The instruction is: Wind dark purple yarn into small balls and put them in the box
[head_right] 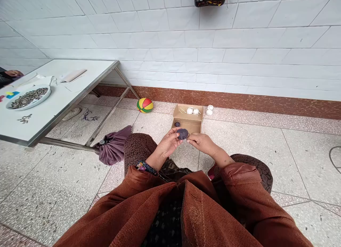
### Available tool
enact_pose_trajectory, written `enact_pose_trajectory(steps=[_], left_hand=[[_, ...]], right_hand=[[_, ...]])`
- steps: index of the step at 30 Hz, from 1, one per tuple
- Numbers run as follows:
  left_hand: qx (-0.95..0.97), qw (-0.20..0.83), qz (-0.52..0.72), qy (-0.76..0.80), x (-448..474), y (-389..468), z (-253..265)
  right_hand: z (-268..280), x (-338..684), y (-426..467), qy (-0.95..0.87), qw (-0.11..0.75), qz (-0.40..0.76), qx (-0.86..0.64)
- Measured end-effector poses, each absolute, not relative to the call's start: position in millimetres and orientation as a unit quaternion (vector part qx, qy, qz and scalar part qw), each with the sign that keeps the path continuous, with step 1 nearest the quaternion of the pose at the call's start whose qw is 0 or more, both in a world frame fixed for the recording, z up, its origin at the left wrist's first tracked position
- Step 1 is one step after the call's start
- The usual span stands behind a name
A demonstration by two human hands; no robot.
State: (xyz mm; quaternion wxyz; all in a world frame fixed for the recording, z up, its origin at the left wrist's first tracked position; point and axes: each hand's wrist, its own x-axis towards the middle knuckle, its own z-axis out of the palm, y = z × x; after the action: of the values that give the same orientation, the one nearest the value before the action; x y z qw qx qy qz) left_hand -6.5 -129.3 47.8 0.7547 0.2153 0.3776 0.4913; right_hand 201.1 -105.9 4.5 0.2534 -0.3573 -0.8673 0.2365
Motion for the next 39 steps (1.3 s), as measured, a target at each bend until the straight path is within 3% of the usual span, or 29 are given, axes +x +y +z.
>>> enact_pose_trajectory(steps=[7,16,27,32,39], left_hand=[[0.191,0.792,0.478,0.329,-7,-128,50],[0.422,0.617,0.447,0.492,-13,-130,34],[0.453,0.558,0.463,0.519,-15,-125,35],[0.463,0.642,0.379,0.480,-9,-130,28],[0.330,0.803,0.371,0.330,-9,-139,39]], right_hand=[[7,207,-109,-0.870,0.254,0.221,-0.360],[31,197,-112,-0.884,0.270,0.191,-0.331],[38,199,-105,-0.883,0.265,0.236,-0.308],[39,197,-109,-0.882,0.285,0.189,-0.326],[26,195,-97,-0.812,0.345,0.284,-0.376]])
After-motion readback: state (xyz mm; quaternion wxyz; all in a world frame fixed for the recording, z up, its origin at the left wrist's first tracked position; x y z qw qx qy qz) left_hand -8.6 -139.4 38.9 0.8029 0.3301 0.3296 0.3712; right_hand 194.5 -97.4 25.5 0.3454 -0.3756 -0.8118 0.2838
